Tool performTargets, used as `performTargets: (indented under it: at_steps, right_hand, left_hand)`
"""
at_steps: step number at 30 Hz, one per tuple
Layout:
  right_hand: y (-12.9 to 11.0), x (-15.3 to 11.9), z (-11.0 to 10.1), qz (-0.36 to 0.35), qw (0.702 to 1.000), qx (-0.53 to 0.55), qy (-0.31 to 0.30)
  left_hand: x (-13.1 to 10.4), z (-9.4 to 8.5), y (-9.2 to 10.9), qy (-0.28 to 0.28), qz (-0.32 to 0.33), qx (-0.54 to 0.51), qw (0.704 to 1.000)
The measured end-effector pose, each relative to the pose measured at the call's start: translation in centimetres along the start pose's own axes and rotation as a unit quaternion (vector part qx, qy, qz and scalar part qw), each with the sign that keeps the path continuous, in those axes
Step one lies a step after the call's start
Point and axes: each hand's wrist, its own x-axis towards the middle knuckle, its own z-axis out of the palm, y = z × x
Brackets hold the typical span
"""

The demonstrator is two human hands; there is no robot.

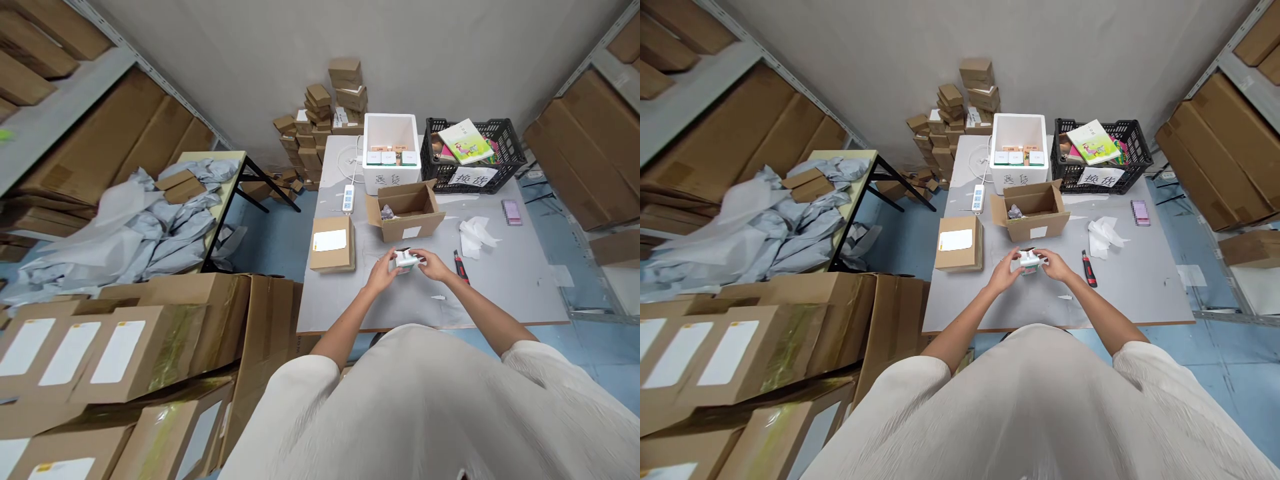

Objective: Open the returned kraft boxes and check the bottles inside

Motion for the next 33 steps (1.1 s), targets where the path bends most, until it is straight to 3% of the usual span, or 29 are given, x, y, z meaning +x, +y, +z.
performTargets:
  at_steps: [4, 12, 24, 33]
  right_hand:
    - [-0.1, 0.1, 0.4, 0.014, 0.999, 0.027, 0.011]
    - [-0.7, 0.9, 1.0, -0.008, 0.998, -0.037, 0.043]
    - [-0.1, 1.5, 1.3, 0.0, 0.996, -0.076, 0.043]
    - [0.3, 1.9, 1.4, 0.016, 0.993, -0.111, 0.023]
  left_hand:
    - [0.6, 0.3, 0.2, 0.047, -0.046, -0.054, 0.996]
    - [1.4, 1.4, -0.3, 0.068, -0.037, -0.034, 0.996]
    - [2.1, 1.6, -0.4, 0.037, -0.068, -0.002, 0.997]
    - [2.0, 1.3, -0.6, 0.02, -0.047, 0.043, 0.998]
